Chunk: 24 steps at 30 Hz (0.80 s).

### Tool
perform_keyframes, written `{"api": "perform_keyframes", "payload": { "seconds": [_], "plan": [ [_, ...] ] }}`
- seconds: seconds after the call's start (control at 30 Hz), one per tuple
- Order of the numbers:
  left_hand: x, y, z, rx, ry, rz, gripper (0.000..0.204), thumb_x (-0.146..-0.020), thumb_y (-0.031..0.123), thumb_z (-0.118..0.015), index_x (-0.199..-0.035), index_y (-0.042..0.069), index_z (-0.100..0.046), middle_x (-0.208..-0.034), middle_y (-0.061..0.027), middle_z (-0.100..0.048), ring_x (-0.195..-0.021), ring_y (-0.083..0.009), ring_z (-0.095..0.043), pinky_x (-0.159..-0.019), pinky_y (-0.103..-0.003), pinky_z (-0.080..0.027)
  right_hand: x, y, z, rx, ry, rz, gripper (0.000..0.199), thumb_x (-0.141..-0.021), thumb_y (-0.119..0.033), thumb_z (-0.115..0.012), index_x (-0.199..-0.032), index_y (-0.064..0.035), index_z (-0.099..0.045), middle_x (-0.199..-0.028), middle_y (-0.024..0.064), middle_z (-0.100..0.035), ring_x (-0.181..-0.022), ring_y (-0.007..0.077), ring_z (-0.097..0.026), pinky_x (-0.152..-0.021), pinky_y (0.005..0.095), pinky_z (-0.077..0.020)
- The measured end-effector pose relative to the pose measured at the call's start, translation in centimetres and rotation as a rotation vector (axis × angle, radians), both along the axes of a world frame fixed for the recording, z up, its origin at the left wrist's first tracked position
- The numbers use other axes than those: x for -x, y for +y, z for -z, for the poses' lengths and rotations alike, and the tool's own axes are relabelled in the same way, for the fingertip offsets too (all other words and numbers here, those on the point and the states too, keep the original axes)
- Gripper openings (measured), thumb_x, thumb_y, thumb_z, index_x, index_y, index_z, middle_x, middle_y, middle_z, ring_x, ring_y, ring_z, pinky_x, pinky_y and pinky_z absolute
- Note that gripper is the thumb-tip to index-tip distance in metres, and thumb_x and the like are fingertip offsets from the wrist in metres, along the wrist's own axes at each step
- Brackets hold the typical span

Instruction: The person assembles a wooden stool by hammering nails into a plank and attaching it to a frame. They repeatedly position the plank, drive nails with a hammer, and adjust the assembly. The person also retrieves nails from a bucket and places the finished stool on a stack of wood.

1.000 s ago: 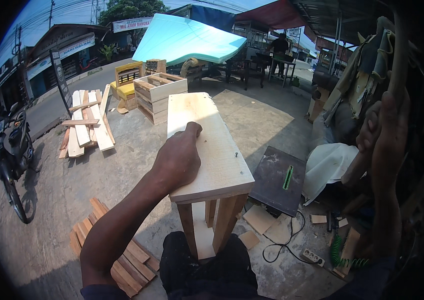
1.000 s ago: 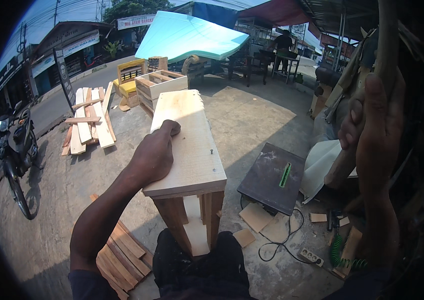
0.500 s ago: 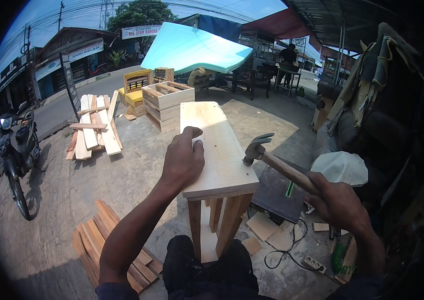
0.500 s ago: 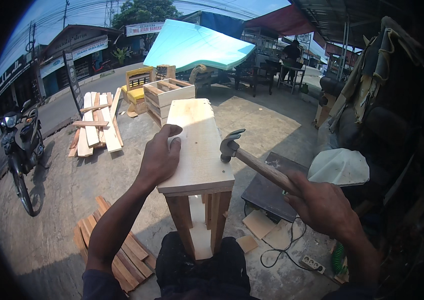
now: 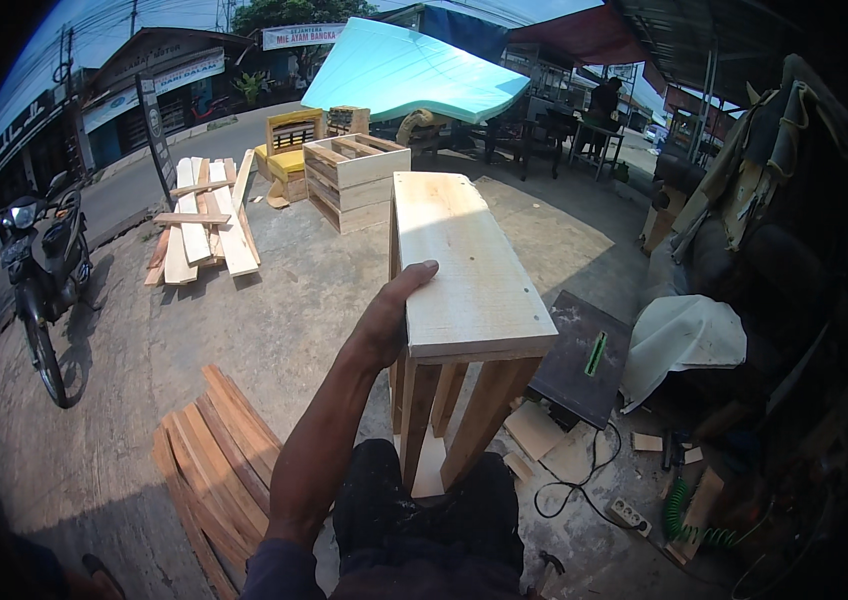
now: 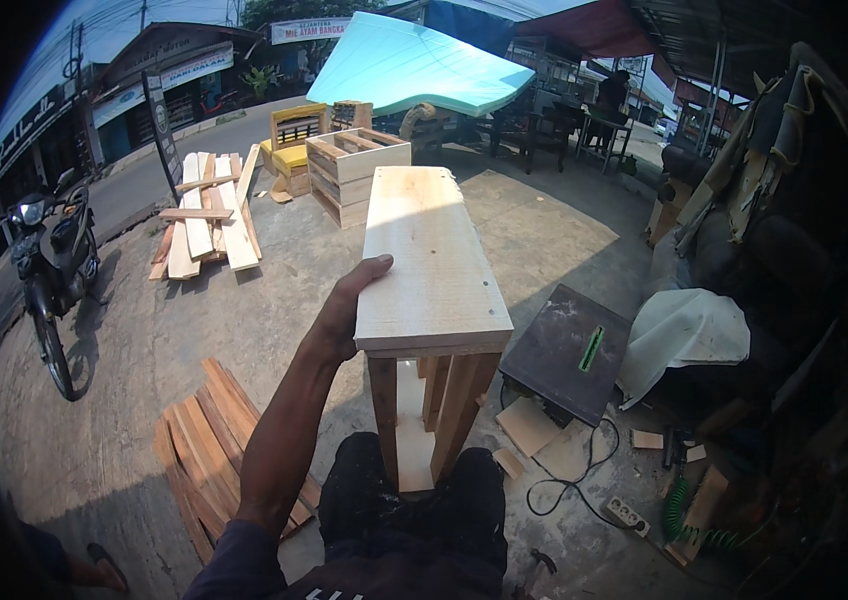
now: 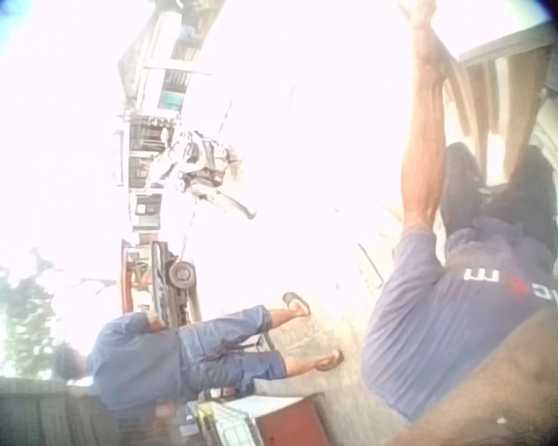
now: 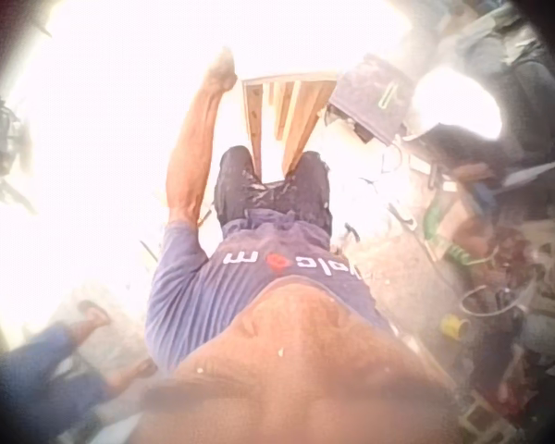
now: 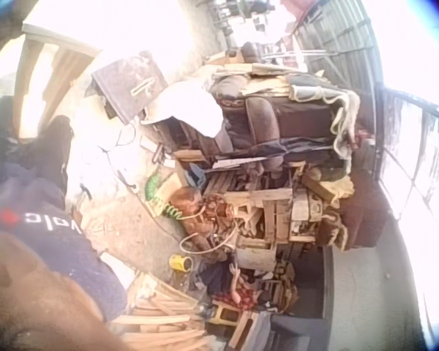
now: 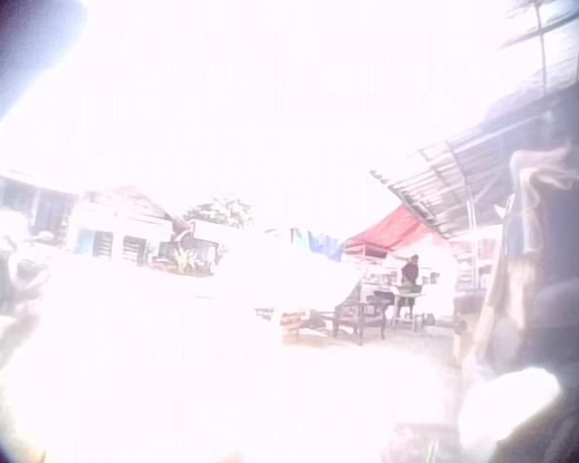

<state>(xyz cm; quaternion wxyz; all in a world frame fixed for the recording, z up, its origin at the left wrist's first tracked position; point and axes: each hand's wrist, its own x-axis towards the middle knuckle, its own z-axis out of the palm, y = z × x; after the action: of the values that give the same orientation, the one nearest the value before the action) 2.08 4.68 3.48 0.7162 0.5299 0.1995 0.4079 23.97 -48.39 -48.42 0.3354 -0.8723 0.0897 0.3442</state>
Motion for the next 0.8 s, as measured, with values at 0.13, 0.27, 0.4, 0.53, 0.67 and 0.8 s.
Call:
{"api": "perform_keyframes", "payload": {
  "seconds": [0.13, 0.27, 0.4, 0.53, 0.67, 0.8],
  "plan": [
    [-2.4, -1.6, -0.4, 0.114, -0.163, -0.016, 0.077, -0.094, 0.044, -0.059, -0.145, -0.011, -0.039, -0.126, -0.0278, -0.057, -0.112, -0.0320, -0.066, -0.093, -0.039, -0.055, -0.1, -0.6, -0.6, 0.106, -0.120, -0.309, 0.031, -0.095, -0.032, -0.065, -0.108, -0.0045, -0.057, -0.068, 0.0152, -0.060, -0.052, 0.0344, -0.062, -0.046, 0.0491, -0.0500],
    [-4.5, -2.7, -0.3, 0.175, -0.262, -0.063, 0.068, -0.097, 0.042, -0.056, -0.140, -0.009, -0.044, -0.123, -0.0246, -0.059, -0.109, -0.0302, -0.067, -0.092, -0.039, -0.055, -0.2, -2.3, -0.7, 0.119, -0.184, -0.437, 0.030, -0.094, -0.031, -0.065, -0.107, -0.0045, -0.058, -0.070, 0.0162, -0.062, -0.055, 0.0358, -0.063, -0.049, 0.0500, -0.0510],
    [-6.7, -3.2, 1.1, 0.123, -0.250, -0.130, 0.070, -0.100, 0.045, -0.053, -0.145, -0.008, -0.041, -0.129, -0.0251, -0.057, -0.117, -0.0299, -0.064, -0.102, -0.038, -0.050, -0.3, -5.0, 0.3, 0.104, -0.241, -0.527, 0.030, -0.092, -0.030, -0.066, -0.107, -0.0044, -0.059, -0.071, 0.0172, -0.063, -0.058, 0.0371, -0.065, -0.051, 0.0508, -0.0520],
    [-7.2, -2.6, 0.9, 0.010, -0.096, 0.061, 0.093, -0.102, 0.061, -0.051, -0.157, -0.008, -0.022, -0.150, -0.0298, -0.042, -0.144, -0.0351, -0.042, -0.121, -0.043, -0.030, 0.5, -7.8, 2.5, 0.087, -0.324, -0.688, 0.029, -0.091, -0.029, -0.066, -0.106, -0.0044, -0.060, -0.073, 0.0182, -0.064, -0.060, 0.0384, -0.066, -0.054, 0.0517, -0.0530],
    [-6.0, -2.6, 1.1, 0.003, -0.123, 0.203, 0.103, -0.096, 0.067, -0.058, -0.157, -0.008, -0.022, -0.151, -0.0282, -0.041, -0.145, -0.0358, -0.040, -0.122, -0.045, -0.028, 0.8, -11.0, 5.9, 0.052, -0.562, -1.010, 0.029, -0.090, -0.028, -0.067, -0.106, -0.0044, -0.061, -0.075, 0.0192, -0.066, -0.063, 0.0397, -0.068, -0.056, 0.0525, -0.0540],
    [-4.9, -1.2, 3.8, -0.188, -0.105, 0.369, 0.107, -0.089, 0.075, -0.062, -0.146, -0.013, -0.038, -0.141, -0.0245, -0.051, -0.135, -0.0288, -0.047, -0.116, -0.041, -0.033, 2.7, -10.4, 5.9, 0.053, -0.611, -1.052, 0.027, -0.084, -0.025, -0.068, -0.102, -0.0055, -0.065, -0.081, 0.0210, -0.068, -0.076, 0.0418, -0.070, -0.065, 0.0540, -0.0549]
  ]
}}
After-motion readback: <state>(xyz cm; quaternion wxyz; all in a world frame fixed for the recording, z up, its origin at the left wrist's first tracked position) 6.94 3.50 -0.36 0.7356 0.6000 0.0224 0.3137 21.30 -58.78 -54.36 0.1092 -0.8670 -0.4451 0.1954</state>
